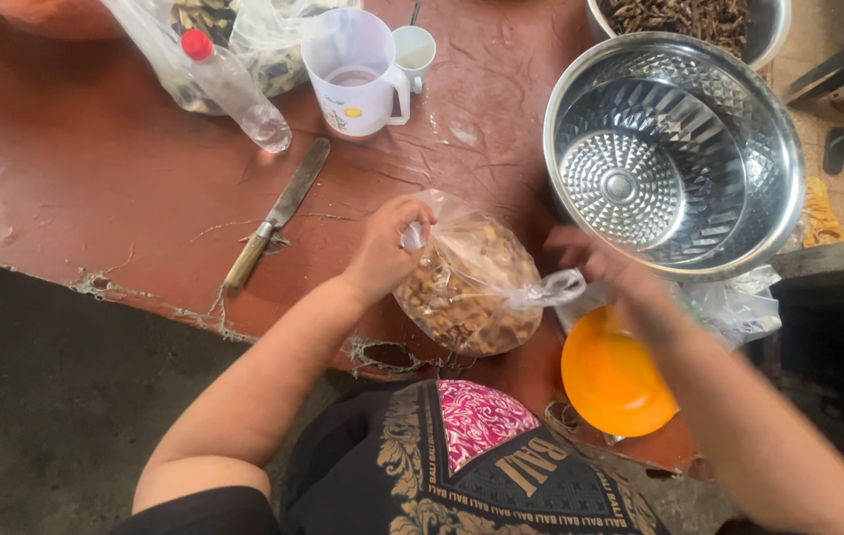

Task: The person scoops dried food items from a metal bowl into a plastic bag using an orange scoop. After filling the bag, the person ties it closed and sets it aside. The person then moves a second bowl of dried items onto a scale and begins scooping those items into another bag.

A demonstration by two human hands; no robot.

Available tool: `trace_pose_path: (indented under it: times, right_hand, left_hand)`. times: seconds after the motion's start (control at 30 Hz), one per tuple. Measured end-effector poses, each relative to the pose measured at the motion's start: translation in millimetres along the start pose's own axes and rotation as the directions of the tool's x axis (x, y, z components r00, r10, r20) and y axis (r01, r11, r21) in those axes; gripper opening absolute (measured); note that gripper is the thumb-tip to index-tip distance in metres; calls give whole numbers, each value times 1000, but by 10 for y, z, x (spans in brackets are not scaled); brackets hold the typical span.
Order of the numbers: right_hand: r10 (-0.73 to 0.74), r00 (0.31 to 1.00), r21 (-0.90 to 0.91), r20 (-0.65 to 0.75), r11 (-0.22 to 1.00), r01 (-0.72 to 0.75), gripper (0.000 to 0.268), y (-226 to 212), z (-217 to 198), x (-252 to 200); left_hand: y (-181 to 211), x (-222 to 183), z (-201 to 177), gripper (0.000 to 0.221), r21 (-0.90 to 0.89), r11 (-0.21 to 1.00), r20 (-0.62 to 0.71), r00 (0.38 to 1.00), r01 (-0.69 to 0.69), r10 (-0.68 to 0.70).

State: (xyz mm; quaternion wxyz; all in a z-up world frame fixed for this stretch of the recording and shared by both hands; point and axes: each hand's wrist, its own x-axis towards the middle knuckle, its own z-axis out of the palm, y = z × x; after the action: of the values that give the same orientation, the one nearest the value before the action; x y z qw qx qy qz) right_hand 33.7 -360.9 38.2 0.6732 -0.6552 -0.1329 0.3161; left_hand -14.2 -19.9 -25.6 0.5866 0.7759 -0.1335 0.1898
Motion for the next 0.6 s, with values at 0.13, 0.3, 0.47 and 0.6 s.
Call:
trace_pose_path:
  times: [0.13,0.3,0.47,0.6]
  right_hand:
    - [-202,951,-653,233,692,307,51,-583,43,542]
    - [-122,875,-745,469,477,466,65,-391,678,1441]
    - [31,904,-802,425,476,361,56,-137,825,1795]
    - [62,887,-783,457,501,368,39,-12,806,1853]
  left_hand:
    - [31,82,-69,18,125,991,78,996,-55,45]
    - [7,188,-106,17,100,988,178,979,-115,96]
    - [-65,173,-99,14,30,995,107,990,-97,93]
    - [-132,65,59,23,230,931,-208,920,-284,332]
